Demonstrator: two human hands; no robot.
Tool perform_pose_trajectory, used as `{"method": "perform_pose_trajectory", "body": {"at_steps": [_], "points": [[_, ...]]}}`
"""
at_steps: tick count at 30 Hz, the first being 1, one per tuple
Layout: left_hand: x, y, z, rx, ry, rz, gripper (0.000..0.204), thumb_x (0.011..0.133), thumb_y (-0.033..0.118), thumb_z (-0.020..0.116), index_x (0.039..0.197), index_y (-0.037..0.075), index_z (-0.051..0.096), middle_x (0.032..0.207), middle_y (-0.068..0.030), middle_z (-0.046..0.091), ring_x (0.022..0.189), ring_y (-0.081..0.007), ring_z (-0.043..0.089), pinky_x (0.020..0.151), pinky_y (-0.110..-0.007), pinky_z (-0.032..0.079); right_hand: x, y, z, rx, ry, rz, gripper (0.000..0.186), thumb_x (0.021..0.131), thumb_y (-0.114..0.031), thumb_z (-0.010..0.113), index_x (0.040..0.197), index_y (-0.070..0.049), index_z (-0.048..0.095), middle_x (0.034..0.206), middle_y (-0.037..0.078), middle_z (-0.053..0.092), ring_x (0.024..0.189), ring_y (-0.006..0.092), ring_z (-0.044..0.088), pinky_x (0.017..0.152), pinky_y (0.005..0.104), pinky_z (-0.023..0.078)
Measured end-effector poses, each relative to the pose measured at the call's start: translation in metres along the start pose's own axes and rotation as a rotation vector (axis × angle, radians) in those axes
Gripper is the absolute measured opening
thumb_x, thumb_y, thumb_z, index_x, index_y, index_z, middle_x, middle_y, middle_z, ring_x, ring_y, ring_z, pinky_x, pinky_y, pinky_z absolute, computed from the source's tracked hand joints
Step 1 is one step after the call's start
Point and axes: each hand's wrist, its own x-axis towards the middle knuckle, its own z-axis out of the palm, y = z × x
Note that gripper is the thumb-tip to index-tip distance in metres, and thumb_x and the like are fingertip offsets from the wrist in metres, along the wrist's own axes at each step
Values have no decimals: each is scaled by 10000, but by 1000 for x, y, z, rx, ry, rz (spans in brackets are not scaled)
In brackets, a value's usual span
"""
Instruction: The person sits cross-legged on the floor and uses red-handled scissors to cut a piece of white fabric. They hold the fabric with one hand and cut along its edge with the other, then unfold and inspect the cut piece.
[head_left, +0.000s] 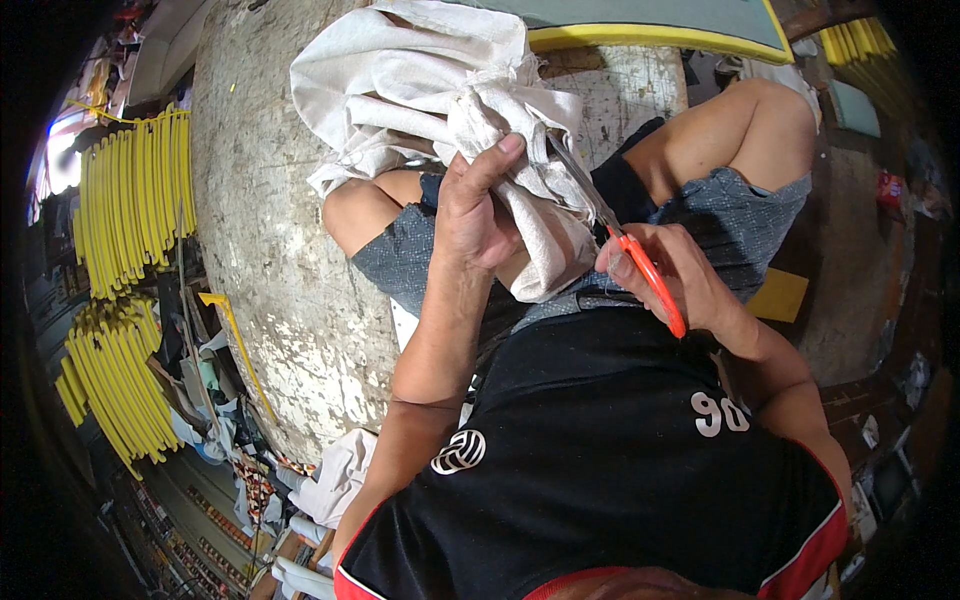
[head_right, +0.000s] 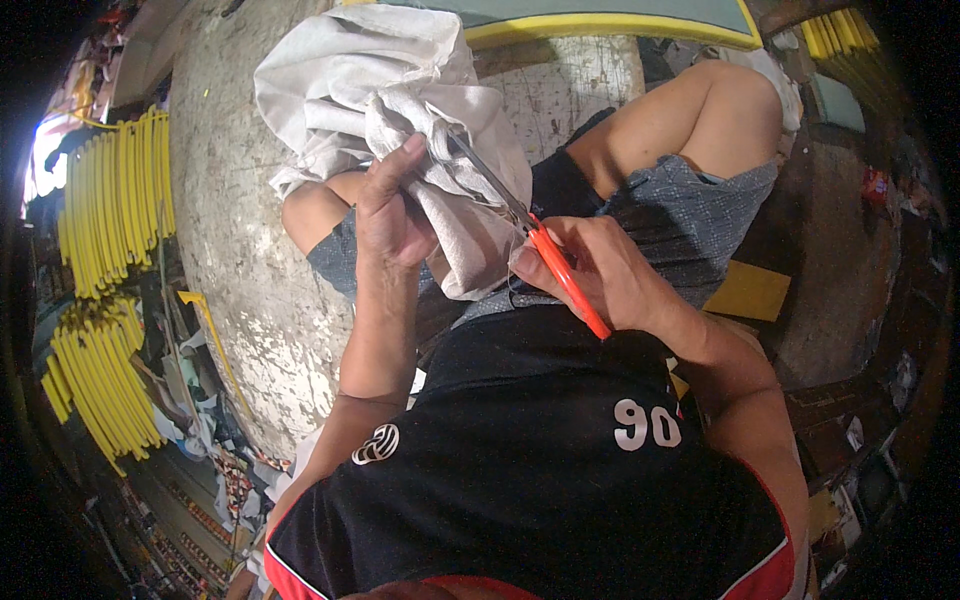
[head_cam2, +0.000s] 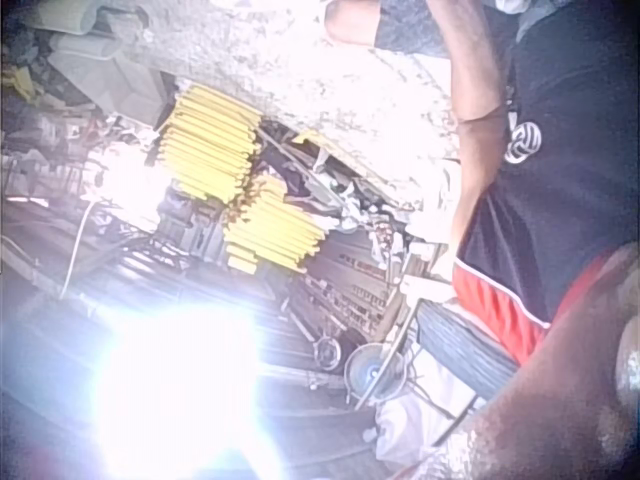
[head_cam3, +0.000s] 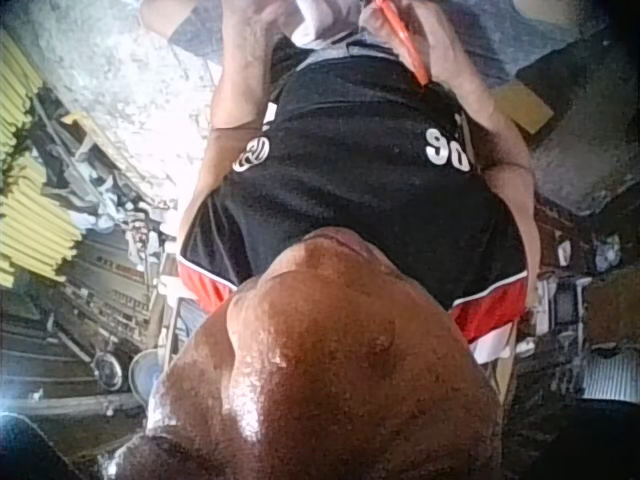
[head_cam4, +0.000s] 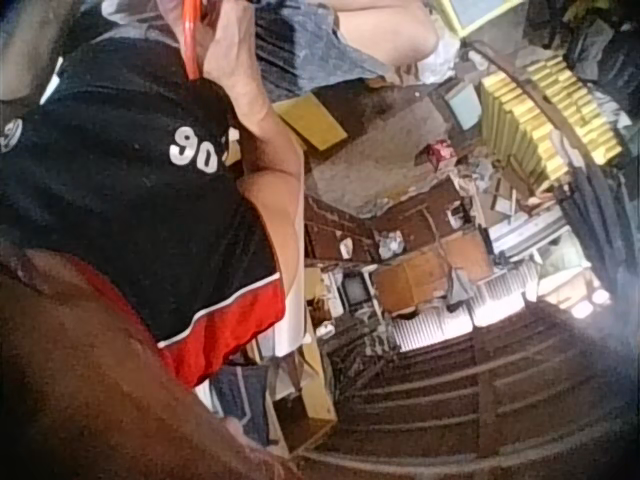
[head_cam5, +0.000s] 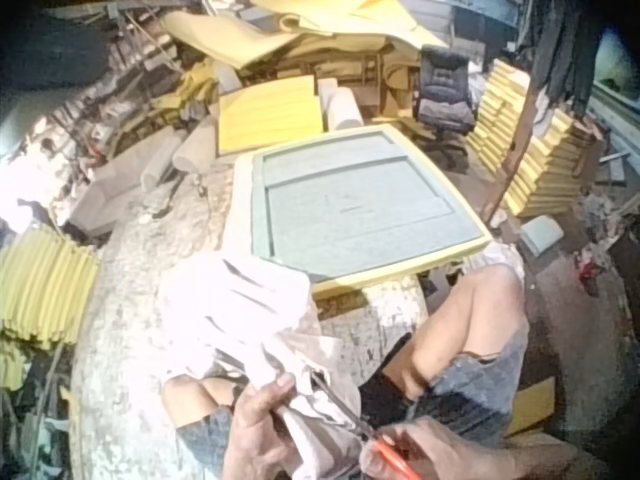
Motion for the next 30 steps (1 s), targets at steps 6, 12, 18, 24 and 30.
{"method": "perform_pose_trajectory", "body": {"at_steps": [6, 12, 18, 24, 30], "points": [[-2, -1, 1, 31, 7, 19, 354, 897, 96, 650, 1216, -39, 577, 1101, -154, 678, 1016, -269, 671, 963, -437, 528, 2, -2, -1, -22, 2, 11, 352, 946, -332, 692, 841, 2, 654, 639, 18, 579, 567, 60, 487, 510, 254, 414], [-2, -2, 3, -9, 19, 26, 348, 902, 51, 633, 1228, -47, 559, 1085, -148, 676, 984, -246, 679, 894, -423, 567, 0, 21, 5, -13, 59, -177, 301, 934, -253, 717, 979, 29, 622, 735, 60, 632, 610, 87, 562, 546, 262, 480], [-2, -2, 0, -3, 0, 23, 302, 909, 69, 632, 1192, -28, 589, 1071, -136, 689, 980, -253, 681, 929, -423, 548, -3, 21, 3, 20, 23, -134, 375, 924, -246, 727, 1080, 59, 574, 823, 95, 658, 666, 113, 616, 592, 268, 526], [-2, -1, 2, 2, -2, 30, 317, 908, 59, 630, 1207, -34, 578, 1070, -141, 684, 976, -253, 682, 922, -423, 552, 0, 19, 4, 19, 54, -151, 367, 940, -294, 708, 990, 56, 610, 738, 63, 620, 629, 90, 575, 569, 252, 491], [-1, 0, 1, -8, 45, 34, 321, 904, 41, 630, 1209, -42, 572, 1052, -143, 685, 968, -250, 685, 903, -428, 564, 3, 18, 7, 16, 68, -135, 333, 952, -294, 693, 905, 33, 654, 689, 41, 608, 609, 62, 536, 552, 249, 460]]}}
